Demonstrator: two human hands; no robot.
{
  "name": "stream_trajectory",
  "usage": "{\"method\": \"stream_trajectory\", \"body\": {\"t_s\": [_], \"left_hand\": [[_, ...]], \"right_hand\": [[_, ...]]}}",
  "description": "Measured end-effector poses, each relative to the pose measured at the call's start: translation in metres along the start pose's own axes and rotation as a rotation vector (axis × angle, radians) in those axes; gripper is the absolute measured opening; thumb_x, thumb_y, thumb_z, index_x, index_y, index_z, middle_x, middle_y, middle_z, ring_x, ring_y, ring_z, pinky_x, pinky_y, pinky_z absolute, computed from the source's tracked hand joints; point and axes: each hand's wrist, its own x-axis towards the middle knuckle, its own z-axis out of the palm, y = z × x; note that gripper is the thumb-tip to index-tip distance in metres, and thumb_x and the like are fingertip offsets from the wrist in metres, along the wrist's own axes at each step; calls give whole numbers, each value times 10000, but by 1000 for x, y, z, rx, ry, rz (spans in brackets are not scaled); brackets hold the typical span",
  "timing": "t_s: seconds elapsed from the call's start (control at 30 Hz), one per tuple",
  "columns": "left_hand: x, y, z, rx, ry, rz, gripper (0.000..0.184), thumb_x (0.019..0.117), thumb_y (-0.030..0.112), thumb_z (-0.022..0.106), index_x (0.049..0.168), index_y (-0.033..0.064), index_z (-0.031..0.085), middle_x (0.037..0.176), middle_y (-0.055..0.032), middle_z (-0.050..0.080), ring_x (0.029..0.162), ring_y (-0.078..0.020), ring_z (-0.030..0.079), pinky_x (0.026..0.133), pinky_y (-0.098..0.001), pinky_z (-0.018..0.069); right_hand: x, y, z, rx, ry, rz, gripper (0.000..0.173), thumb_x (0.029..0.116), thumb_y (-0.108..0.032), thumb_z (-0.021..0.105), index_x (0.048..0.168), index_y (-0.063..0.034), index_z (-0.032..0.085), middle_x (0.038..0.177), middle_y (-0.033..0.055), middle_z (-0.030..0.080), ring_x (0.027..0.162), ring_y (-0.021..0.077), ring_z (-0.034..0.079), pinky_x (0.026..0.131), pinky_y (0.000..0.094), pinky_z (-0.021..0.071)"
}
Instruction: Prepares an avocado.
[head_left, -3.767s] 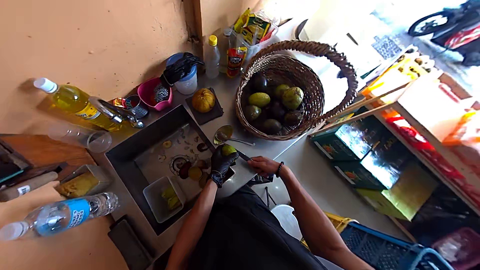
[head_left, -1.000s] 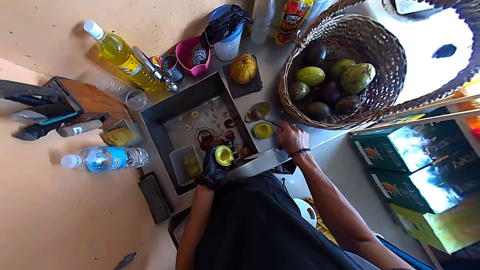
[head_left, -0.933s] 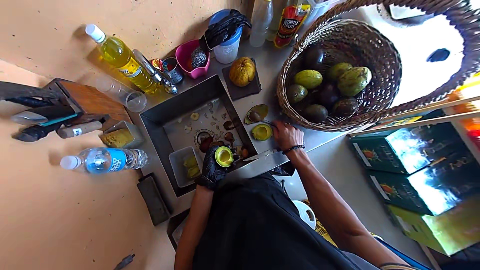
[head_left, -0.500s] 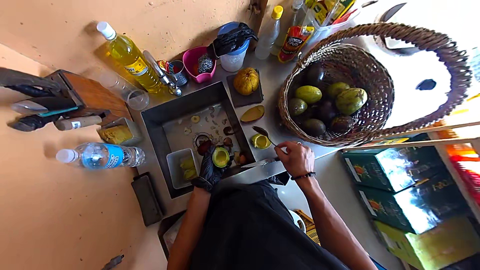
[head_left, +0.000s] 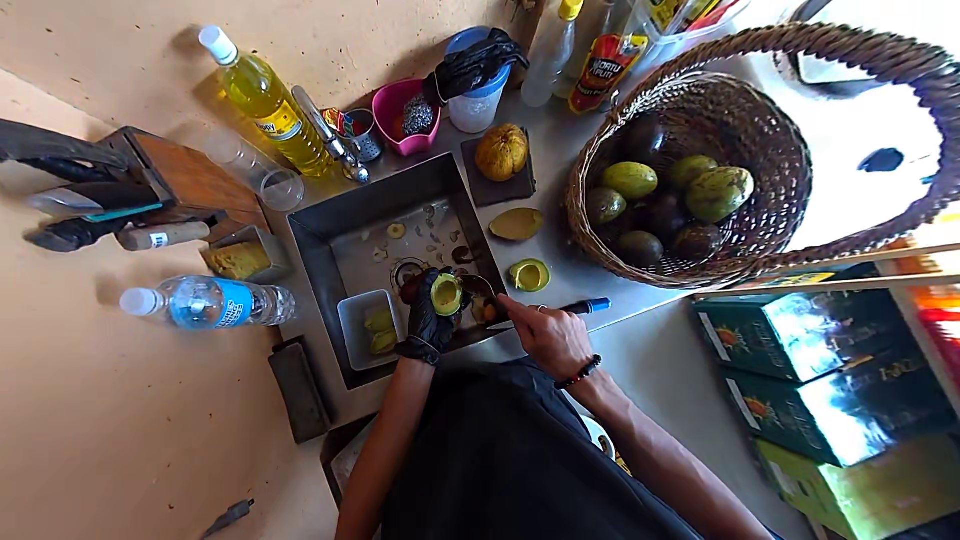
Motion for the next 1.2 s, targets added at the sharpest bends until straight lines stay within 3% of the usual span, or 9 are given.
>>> {"method": "stream_trajectory", "body": {"t_s": [0.23, 0.3, 0.43, 0.53, 0.7, 0.8, 0.97, 1.1, 1.2], "left_hand": [[-38, 1, 21, 497, 47, 263, 350, 1089, 280, 426, 1405, 189, 545, 1287, -25, 608, 1083, -136, 603, 904, -352, 527], [-43, 1, 26, 541, 70, 304, 331, 1081, 286, 459, 1380, 175, 551, 1216, -4, 616, 1011, -92, 598, 860, -297, 521], [-21, -6, 10, 471, 30, 356, 273, 1040, 193, 528, 1280, 101, 618, 1177, -54, 661, 1026, -142, 632, 889, -345, 537], [-2, -9, -5, 370, -137, 426, 279, 1014, 223, 500, 1200, 82, 653, 1114, -84, 686, 993, -179, 663, 854, -367, 569], [0, -6, -15, 368, -343, 497, 362, 958, 437, 629, 1140, 131, 697, 1076, -40, 710, 954, -139, 675, 829, -323, 578], [1, -4, -14, 327, -441, 532, 319, 940, 425, 662, 1091, 149, 716, 1040, -30, 715, 932, -140, 681, 821, -326, 582], [-2, 1, -14, 310, -483, 533, 406, 877, 527, 725, 1074, 172, 725, 989, -11, 727, 884, -129, 690, 793, -329, 591], [-4, -1, -18, 336, -392, 560, 402, 837, 536, 752, 1081, 223, 690, 994, 61, 719, 896, -61, 676, 800, -282, 577], [7, -5, -23, 281, -486, 613, 412, 867, 564, 720, 1110, 231, 707, 1058, 9, 715, 974, -138, 673, 858, -347, 571]], "right_hand": [[-1, -36, 7, -193, -9, 36, 445, 972, -107, 490, 1350, -224, 692, 759, 150, 709, 601, 365, 684, 495, 511, 510], [-1, -42, 12, -209, -2, -7, 466, 951, -86, 501, 1367, -194, 681, 712, 146, 690, 577, 354, 673, 491, 496, 505], [1, -40, 9, -175, -16, -86, 454, 974, -126, 477, 1375, -198, 676, 651, 127, 662, 549, 342, 657, 487, 485, 497], [2, -32, 0, -66, -33, -103, 398, 1022, -199, 453, 1319, -218, 717, 643, 115, 656, 565, 337, 655, 498, 495, 497], [7, -15, -16, 265, -242, -33, 356, 1058, -266, 471, 1290, -218, 737, 825, 126, 736, 735, 326, 705, 659, 556, 544], [10, -8, -22, 481, -361, 30, 321, 1061, -241, 516, 1288, -183, 736, 963, 108, 756, 831, 243, 713, 787, 495, 566], [10, -6, -23, 947, -530, 274, 267, 1055, -180, 560, 1239, -110, 741, 669, -50, 583, 522, -1, 444, 524, 188, 395], [11, -7, -22, 1438, -767, 624, 297, 1063, -123, 493, 1301, -59, 658, 594, -99, 410, 428, -16, 305, 399, 148, 277], [16, -3, -18, 1429, -762, 599, 274, 1057, -116, 505, 1256, -47, 680, 583, -94, 416, 422, -23, 309, 393, 142, 278]]}}
